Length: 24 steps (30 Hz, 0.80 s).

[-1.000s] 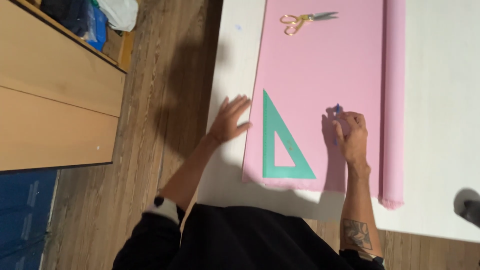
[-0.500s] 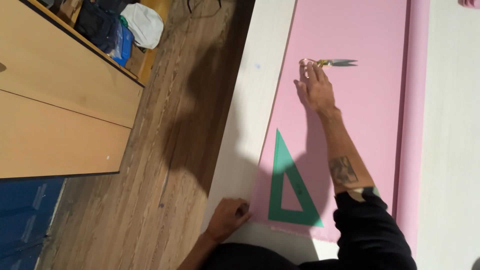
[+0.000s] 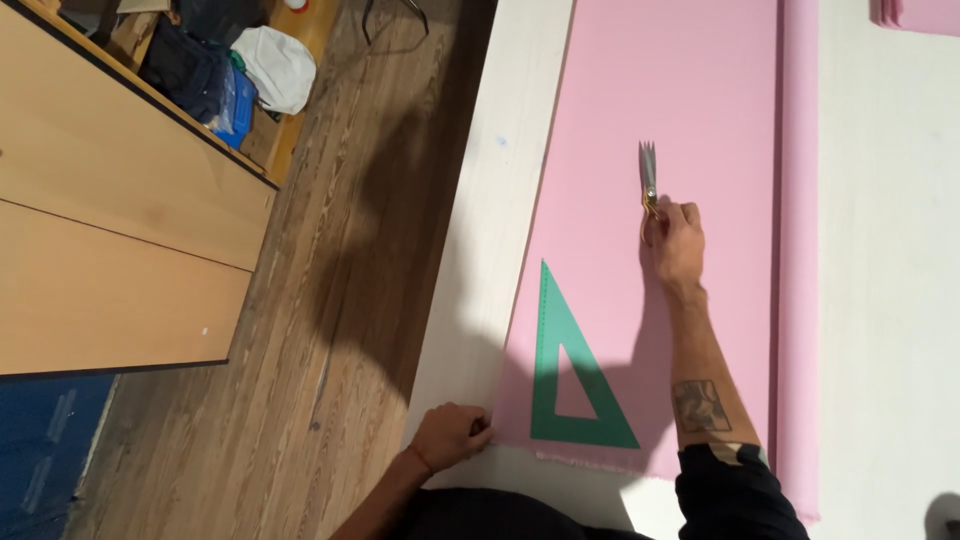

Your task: Measuring and cutting pink fabric using a set square, pen, and scissors.

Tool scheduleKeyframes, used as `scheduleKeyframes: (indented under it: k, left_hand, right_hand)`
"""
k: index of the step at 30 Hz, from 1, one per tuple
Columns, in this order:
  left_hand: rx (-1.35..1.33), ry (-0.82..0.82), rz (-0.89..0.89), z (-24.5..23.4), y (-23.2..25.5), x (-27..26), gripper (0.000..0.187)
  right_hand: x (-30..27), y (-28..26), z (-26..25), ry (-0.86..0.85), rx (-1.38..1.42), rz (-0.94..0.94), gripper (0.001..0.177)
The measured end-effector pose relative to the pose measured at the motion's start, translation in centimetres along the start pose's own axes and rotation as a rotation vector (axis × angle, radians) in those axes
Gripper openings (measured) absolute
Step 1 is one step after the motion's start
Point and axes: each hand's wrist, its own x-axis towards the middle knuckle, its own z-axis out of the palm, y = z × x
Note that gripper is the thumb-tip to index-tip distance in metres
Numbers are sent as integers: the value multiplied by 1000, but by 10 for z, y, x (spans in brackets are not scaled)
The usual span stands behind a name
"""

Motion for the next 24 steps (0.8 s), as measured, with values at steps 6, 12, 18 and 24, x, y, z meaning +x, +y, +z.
scheduleKeyframes:
  k: [6, 12, 18, 24]
  left_hand:
    - [-142, -40, -74, -7, 8, -9, 29]
    - [-195, 80, -63, 16, -6, -10, 33]
    - [-116, 228, -15, 34, -13, -10, 33]
    - [-179, 250, -39, 25, -3, -16, 33]
  right_hand:
    - [-19, 22, -34, 264, -433, -223, 48]
    - [-4, 61, -25, -301, -224, 268, 29]
    - [-42, 17, -39, -500, 103, 440, 25]
    - [-122, -131, -114, -265, 1508, 862, 57]
